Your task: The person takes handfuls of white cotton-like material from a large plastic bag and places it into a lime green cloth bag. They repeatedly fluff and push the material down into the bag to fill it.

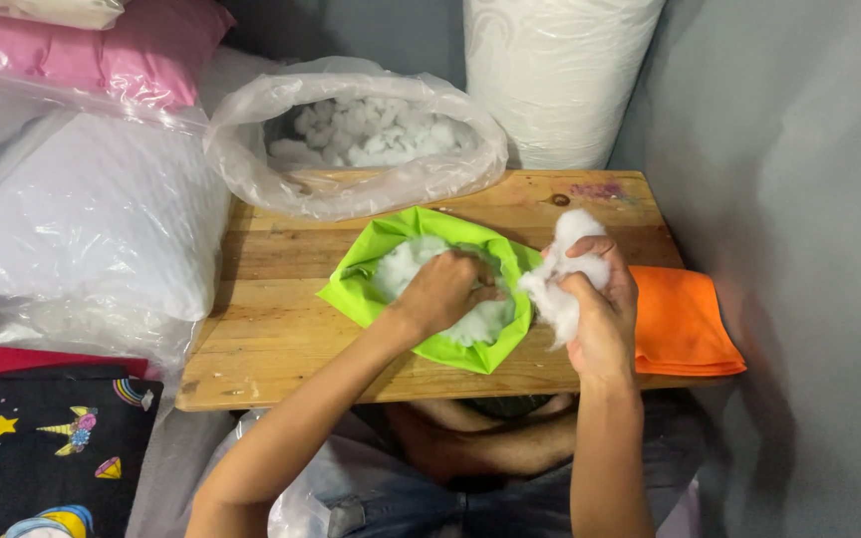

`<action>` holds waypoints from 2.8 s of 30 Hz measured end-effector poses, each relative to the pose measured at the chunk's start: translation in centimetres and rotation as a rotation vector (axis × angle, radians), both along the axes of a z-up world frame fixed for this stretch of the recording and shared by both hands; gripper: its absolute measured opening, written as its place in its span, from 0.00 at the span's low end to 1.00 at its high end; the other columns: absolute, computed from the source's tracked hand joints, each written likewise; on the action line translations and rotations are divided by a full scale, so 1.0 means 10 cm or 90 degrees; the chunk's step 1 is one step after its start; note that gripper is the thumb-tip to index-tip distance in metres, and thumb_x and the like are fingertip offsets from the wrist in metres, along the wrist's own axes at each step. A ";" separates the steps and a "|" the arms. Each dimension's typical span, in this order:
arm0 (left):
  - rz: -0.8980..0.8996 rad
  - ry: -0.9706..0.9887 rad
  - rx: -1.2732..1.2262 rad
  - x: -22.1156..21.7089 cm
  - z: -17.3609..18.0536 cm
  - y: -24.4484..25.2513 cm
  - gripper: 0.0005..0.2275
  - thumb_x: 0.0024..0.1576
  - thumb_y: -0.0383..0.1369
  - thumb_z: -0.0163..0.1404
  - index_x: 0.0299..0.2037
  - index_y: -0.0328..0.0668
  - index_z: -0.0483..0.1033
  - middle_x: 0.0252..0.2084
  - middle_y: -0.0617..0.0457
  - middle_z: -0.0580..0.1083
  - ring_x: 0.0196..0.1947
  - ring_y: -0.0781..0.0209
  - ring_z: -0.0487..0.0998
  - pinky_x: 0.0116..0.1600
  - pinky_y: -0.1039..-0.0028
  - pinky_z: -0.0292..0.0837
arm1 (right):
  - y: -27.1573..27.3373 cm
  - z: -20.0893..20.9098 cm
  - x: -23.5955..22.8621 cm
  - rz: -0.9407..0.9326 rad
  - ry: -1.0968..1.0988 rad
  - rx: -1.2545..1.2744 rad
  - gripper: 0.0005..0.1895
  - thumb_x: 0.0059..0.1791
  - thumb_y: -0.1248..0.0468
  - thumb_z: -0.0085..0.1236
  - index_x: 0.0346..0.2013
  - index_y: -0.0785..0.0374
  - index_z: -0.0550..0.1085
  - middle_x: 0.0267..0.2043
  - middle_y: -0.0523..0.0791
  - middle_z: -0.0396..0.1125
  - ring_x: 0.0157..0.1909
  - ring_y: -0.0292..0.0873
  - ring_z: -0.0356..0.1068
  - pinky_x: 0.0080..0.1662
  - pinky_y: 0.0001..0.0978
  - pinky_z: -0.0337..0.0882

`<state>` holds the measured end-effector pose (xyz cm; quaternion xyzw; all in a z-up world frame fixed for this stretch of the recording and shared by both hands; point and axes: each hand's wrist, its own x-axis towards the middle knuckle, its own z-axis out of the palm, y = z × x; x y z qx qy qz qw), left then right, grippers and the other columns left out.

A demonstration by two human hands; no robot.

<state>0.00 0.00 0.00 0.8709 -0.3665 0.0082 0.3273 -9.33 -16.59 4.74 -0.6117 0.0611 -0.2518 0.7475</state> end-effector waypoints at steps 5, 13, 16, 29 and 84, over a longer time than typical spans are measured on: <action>-0.105 -0.069 0.043 -0.13 0.02 -0.01 0.11 0.63 0.38 0.49 0.39 0.43 0.83 0.42 0.49 0.82 0.45 0.48 0.83 0.50 0.57 0.77 | 0.02 -0.01 0.02 0.015 -0.002 0.011 0.15 0.41 0.78 0.50 0.39 0.58 0.68 0.39 0.53 0.74 0.40 0.41 0.75 0.38 0.33 0.78; 0.051 0.180 -0.304 -0.18 0.67 0.26 0.16 0.61 0.45 0.50 0.51 0.44 0.78 0.41 0.47 0.81 0.41 0.55 0.83 0.46 0.70 0.80 | 0.14 -0.07 0.04 0.106 0.041 -0.059 0.14 0.41 0.77 0.50 0.37 0.57 0.69 0.36 0.49 0.72 0.35 0.38 0.71 0.34 0.29 0.76; 0.018 0.369 -0.349 -0.26 0.83 0.31 0.23 0.55 0.47 0.56 0.55 0.39 0.78 0.40 0.44 0.79 0.39 0.58 0.82 0.46 0.72 0.80 | 0.15 -0.32 0.11 0.168 0.071 -0.101 0.12 0.41 0.75 0.51 0.35 0.57 0.71 0.34 0.47 0.70 0.33 0.36 0.69 0.33 0.29 0.74; 0.148 0.436 -0.666 -0.03 0.54 0.42 0.13 0.58 0.34 0.60 0.49 0.35 0.79 0.35 0.49 0.79 0.30 0.66 0.79 0.37 0.77 0.82 | 0.16 -0.11 -0.05 0.370 -0.004 -0.215 0.11 0.44 0.80 0.48 0.33 0.67 0.78 0.41 0.55 0.73 0.47 0.48 0.69 0.49 0.45 0.68; 0.145 -0.014 0.171 0.36 -0.04 0.05 0.16 0.55 0.24 0.58 0.51 0.29 0.69 0.55 0.34 0.65 0.49 0.26 0.78 0.51 0.48 0.80 | -0.14 0.11 -0.01 -0.023 0.181 -0.497 0.19 0.49 0.56 0.68 0.50 0.59 0.74 0.40 0.50 0.70 0.40 0.48 0.69 0.40 0.42 0.72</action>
